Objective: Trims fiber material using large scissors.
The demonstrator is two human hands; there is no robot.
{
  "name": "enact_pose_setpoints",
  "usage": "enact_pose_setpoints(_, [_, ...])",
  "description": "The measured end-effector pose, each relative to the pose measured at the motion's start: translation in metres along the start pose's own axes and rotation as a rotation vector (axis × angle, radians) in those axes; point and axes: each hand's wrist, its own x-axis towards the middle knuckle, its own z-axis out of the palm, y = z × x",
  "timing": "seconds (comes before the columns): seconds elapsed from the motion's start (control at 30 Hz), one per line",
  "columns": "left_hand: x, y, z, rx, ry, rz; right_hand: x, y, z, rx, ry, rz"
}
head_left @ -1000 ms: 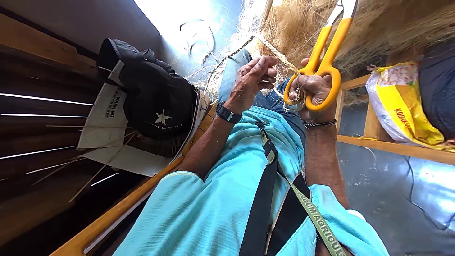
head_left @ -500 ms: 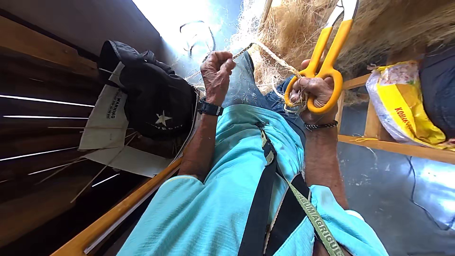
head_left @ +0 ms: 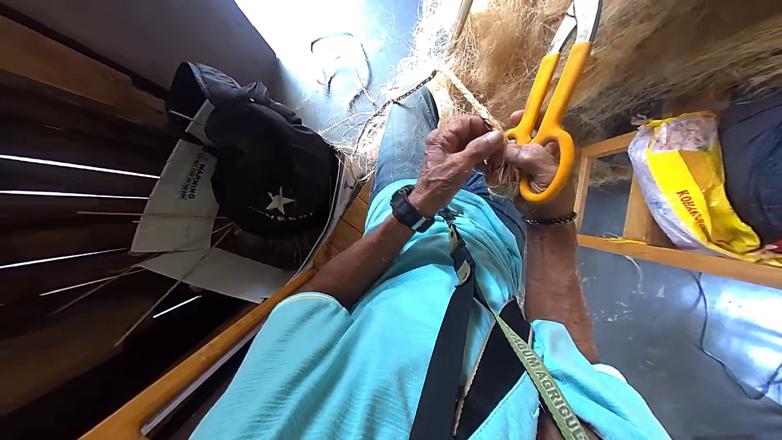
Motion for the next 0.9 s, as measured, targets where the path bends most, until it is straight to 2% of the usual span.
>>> enact_pose_setpoints(0.2, [0.002,0.002,0.008,0.161,0.086,0.119,-0.005,-0.003,0.003,-0.11,-0.016,-0.129])
enact_pose_setpoints(0.27, [0.003,0.004,0.006,0.2,0.117,0.137,-0.013,-0.007,-0.002,-0.2,-0.065,-0.111])
enact_pose_setpoints(0.37, [0.009,0.005,-0.001,0.198,0.126,0.148,-0.021,0.0,-0.022,-0.193,-0.143,-0.057])
enact_pose_setpoints(0.63, [0.027,0.023,-0.011,0.071,0.177,0.021,-0.045,0.022,-0.057,-0.123,-0.046,-0.059])
enact_pose_setpoints(0.77, [0.035,0.026,-0.015,0.031,0.182,-0.04,-0.05,0.029,-0.074,0.108,-0.162,0.085])
enact_pose_setpoints(0.9, [0.041,0.027,-0.02,0.027,0.21,-0.065,-0.054,0.047,-0.06,-0.044,-0.074,-0.009])
